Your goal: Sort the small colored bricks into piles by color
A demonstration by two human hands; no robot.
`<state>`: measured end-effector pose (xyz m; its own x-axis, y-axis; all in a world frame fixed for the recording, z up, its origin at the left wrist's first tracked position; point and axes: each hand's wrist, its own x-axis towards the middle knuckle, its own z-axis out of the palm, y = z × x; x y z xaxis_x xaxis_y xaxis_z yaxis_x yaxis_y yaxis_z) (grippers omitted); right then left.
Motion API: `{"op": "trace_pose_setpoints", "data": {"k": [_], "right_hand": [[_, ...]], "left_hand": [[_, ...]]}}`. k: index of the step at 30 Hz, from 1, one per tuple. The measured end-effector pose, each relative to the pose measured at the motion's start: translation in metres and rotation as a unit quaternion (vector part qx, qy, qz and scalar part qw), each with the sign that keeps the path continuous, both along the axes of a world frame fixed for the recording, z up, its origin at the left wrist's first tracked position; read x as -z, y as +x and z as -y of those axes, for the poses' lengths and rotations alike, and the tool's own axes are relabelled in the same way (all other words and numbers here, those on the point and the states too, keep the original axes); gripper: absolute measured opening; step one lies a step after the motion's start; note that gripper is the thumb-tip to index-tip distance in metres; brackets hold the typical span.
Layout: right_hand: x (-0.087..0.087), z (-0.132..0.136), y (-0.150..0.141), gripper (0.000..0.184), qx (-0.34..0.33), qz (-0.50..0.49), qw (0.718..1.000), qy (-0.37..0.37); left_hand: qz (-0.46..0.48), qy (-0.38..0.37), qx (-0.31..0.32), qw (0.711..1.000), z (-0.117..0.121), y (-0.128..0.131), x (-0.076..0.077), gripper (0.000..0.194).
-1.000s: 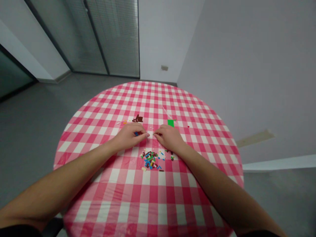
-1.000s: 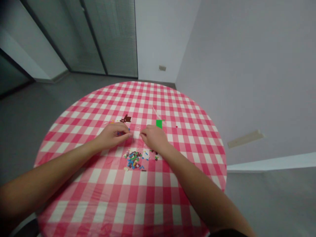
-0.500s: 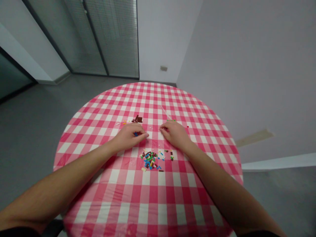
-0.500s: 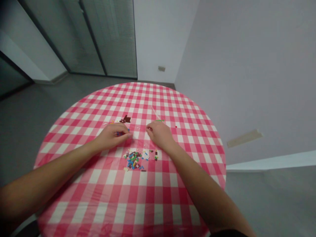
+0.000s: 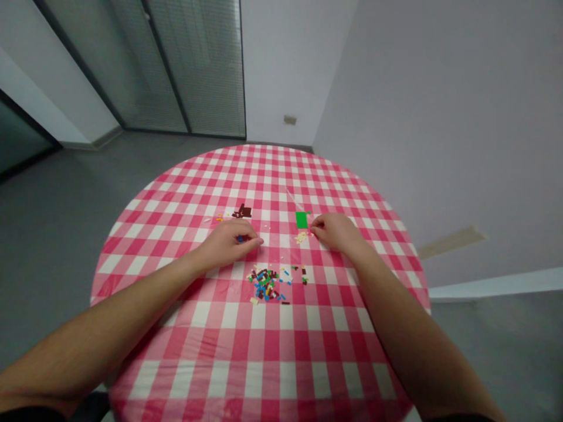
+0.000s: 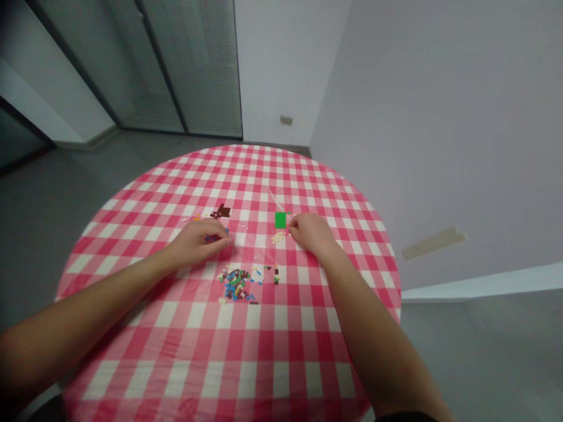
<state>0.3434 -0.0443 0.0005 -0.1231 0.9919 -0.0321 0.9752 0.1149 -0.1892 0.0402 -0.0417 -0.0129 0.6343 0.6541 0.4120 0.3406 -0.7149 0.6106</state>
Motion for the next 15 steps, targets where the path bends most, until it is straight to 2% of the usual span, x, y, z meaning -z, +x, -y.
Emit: {"op": "trace_pose_setpoints", "data": {"k": [4,11,15], "right_hand": [[0.000,0.000,0.001,0.019,-0.005,-0.031,1.000,0.000],[0.001,-0.001,0.001,0.020,0.016,-0.043,0.999,-0.010],[0.002,-0.001,-0.002,0.024,0.010,-0.055,0.998,0.016]], "left_hand": [[-0.018,-0.004,0.023,1.000,0.001,0.001,-0.002,0.022],[-0.105,-0.028,0.139,0.984,0.002,-0.002,-0.009,0.015],[-0.151,-0.043,0.170,0.973,0.003,-0.004,-0.011,0.015]]}}
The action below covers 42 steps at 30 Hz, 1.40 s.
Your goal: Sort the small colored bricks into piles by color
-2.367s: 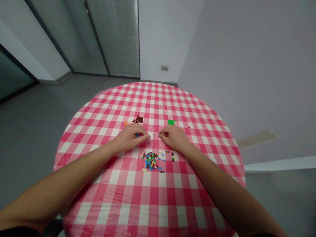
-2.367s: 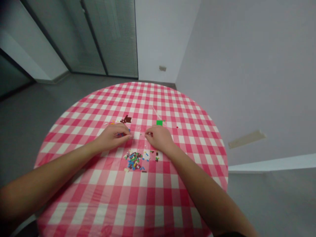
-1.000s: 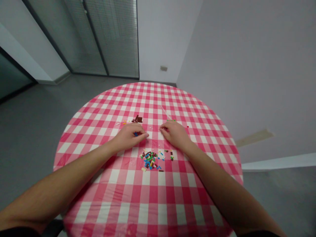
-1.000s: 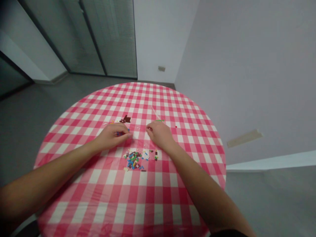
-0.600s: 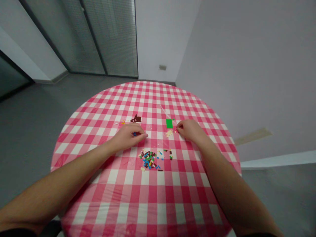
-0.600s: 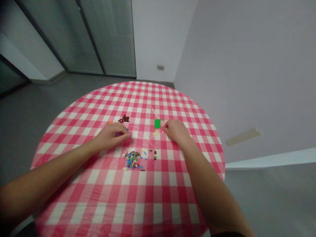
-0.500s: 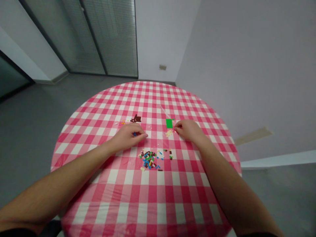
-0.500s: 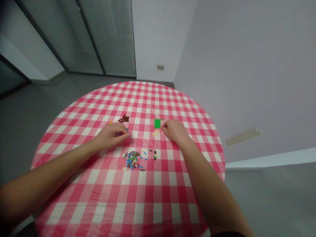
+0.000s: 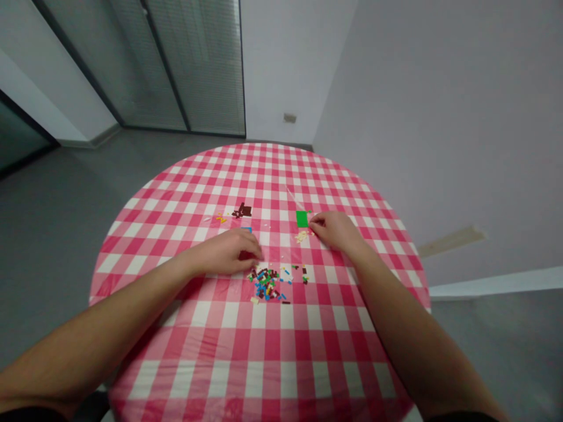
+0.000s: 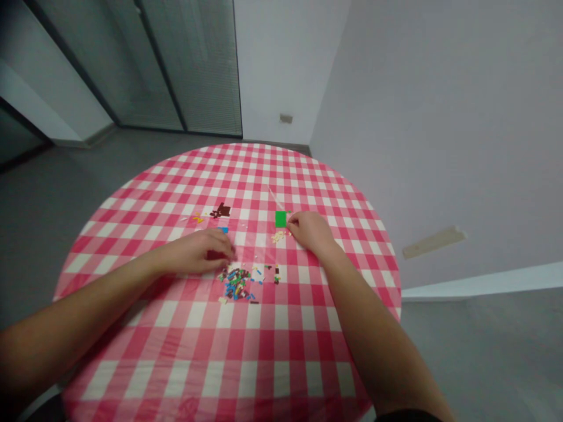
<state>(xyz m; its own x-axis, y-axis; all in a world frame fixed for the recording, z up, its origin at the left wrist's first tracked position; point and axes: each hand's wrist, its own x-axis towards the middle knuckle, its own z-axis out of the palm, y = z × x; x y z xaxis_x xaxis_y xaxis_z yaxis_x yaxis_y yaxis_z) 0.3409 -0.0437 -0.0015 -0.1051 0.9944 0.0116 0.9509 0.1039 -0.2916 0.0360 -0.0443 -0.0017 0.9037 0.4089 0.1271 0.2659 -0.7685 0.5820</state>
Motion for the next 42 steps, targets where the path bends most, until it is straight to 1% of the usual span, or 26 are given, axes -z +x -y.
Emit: {"op": "trace_pose_setpoints", "data": {"k": [3,8,11,14,16,19,21,26,32,38,42], "right_hand": [[0.000,0.000,-0.002,0.025,-0.008,-0.025,0.999,0.025],[-0.002,0.001,-0.002,0.023,-0.018,-0.049,0.998,0.042],[-0.005,0.005,-0.006,0.022,-0.041,-0.071,0.995,0.063],[-0.010,0.015,-0.021,0.018,-0.101,-0.111,0.985,0.087],[-0.012,0.025,-0.035,0.016,-0.164,-0.135,0.973,0.085],[-0.012,0.038,-0.054,0.014,-0.248,-0.160,0.953,0.067],[-0.011,0.042,-0.061,0.015,-0.274,-0.165,0.945,0.064],[-0.009,0.043,-0.062,0.015,-0.271,-0.181,0.944,0.047],[-0.008,0.041,-0.064,0.014,-0.273,-0.181,0.944,0.028],[-0.005,0.041,-0.065,0.012,-0.269,-0.174,0.947,0.033],[-0.007,0.041,-0.064,0.015,-0.270,-0.166,0.948,0.031]], "left_hand": [[-0.015,-0.006,0.015,1.000,0.001,0.000,-0.001,0.015],[-0.024,-0.003,0.035,0.999,0.002,0.001,-0.002,0.017],[-0.019,-0.007,0.012,1.000,0.002,0.002,-0.001,0.017],[0.014,-0.024,-0.045,0.999,0.004,0.004,0.000,0.018],[0.043,-0.042,-0.078,0.995,0.006,0.007,0.001,0.018],[0.080,-0.071,-0.102,0.989,0.009,0.012,0.002,0.017],[0.090,-0.082,-0.106,0.987,0.010,0.015,0.002,0.018],[0.092,-0.071,-0.130,0.985,0.010,0.016,0.004,0.021],[0.100,-0.067,-0.128,0.984,0.010,0.018,0.006,0.022],[0.094,-0.073,-0.139,0.983,0.010,0.018,0.007,0.022],[0.091,-0.073,-0.134,0.984,0.010,0.018,0.006,0.023]]}}
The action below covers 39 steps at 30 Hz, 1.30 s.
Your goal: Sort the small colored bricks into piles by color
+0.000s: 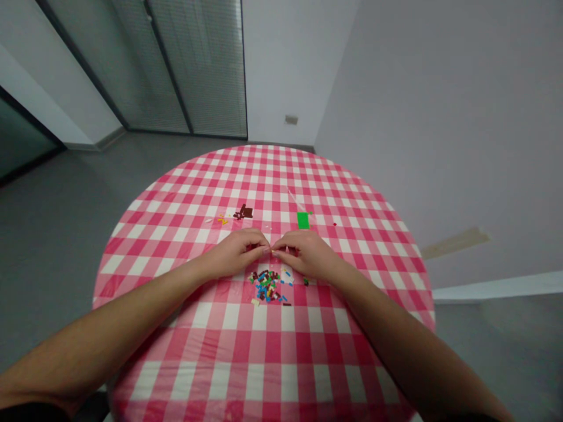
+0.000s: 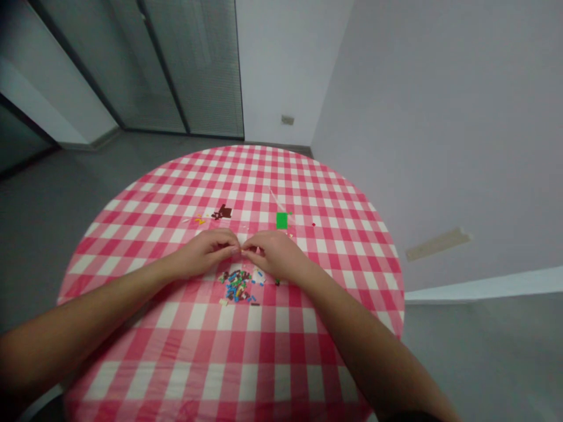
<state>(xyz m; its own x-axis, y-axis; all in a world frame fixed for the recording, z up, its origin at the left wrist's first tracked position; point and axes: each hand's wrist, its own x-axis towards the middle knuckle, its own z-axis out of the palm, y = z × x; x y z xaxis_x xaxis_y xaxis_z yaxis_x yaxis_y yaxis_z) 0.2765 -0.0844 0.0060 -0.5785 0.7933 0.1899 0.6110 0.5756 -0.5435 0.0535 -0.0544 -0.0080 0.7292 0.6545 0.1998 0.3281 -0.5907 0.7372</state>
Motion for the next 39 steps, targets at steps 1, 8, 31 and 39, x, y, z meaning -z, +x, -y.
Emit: {"op": "trace_pose_setpoints", "data": {"k": [1,8,31,39], "right_hand": [[-0.002,-0.001,0.002,0.015,0.006,0.008,1.000,-0.004],[-0.014,-0.016,0.041,0.012,0.107,0.159,0.979,-0.063],[-0.003,-0.009,0.021,0.016,-0.024,0.110,0.989,-0.093],[0.003,-0.007,0.011,0.018,-0.034,0.111,0.990,-0.074]], "left_hand": [[0.000,0.002,0.004,1.000,0.000,0.000,-0.001,0.024],[-0.021,0.013,0.020,0.999,-0.003,-0.006,-0.004,0.024],[-0.057,0.009,0.022,0.998,-0.005,-0.006,-0.001,0.025],[-0.065,0.014,0.029,0.997,-0.005,-0.005,0.000,0.023]]}}
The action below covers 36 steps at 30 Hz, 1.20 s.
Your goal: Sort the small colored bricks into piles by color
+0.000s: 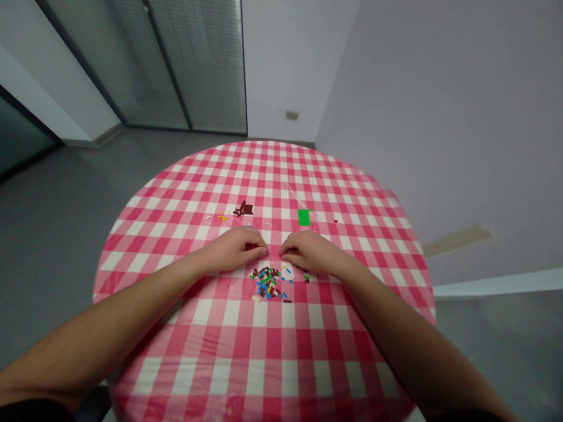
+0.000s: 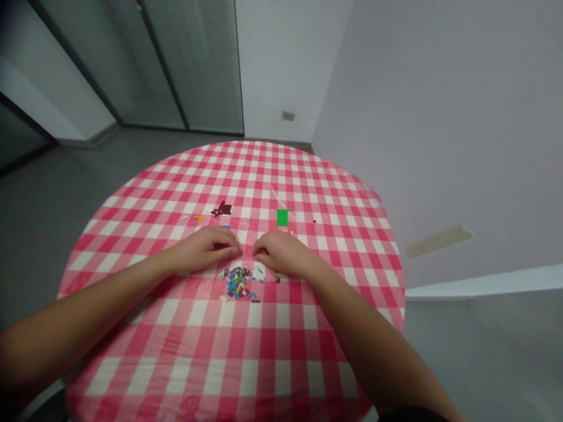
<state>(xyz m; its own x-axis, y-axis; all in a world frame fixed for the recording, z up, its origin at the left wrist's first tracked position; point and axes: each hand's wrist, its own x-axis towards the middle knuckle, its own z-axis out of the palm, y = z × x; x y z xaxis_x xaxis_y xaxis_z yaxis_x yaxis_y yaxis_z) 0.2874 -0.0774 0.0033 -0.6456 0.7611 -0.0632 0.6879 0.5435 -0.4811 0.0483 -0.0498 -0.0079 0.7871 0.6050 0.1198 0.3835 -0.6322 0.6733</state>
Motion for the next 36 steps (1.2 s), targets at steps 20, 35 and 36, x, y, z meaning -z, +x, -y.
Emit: {"op": "trace_pose_setpoints", "data": {"k": [20,35,36], "right_hand": [[0.012,0.005,-0.016,0.001,0.102,-0.257,0.956,-0.097],[0.021,0.006,-0.021,0.007,0.108,-0.289,0.946,-0.099],[0.021,0.006,-0.022,0.007,0.106,-0.292,0.945,-0.101]], "left_hand": [[0.056,0.071,0.015,0.996,0.002,0.001,0.004,0.012],[0.070,0.091,0.011,0.993,0.004,0.002,0.004,0.015],[0.072,0.090,0.010,0.993,0.004,0.002,0.003,0.015]]}}
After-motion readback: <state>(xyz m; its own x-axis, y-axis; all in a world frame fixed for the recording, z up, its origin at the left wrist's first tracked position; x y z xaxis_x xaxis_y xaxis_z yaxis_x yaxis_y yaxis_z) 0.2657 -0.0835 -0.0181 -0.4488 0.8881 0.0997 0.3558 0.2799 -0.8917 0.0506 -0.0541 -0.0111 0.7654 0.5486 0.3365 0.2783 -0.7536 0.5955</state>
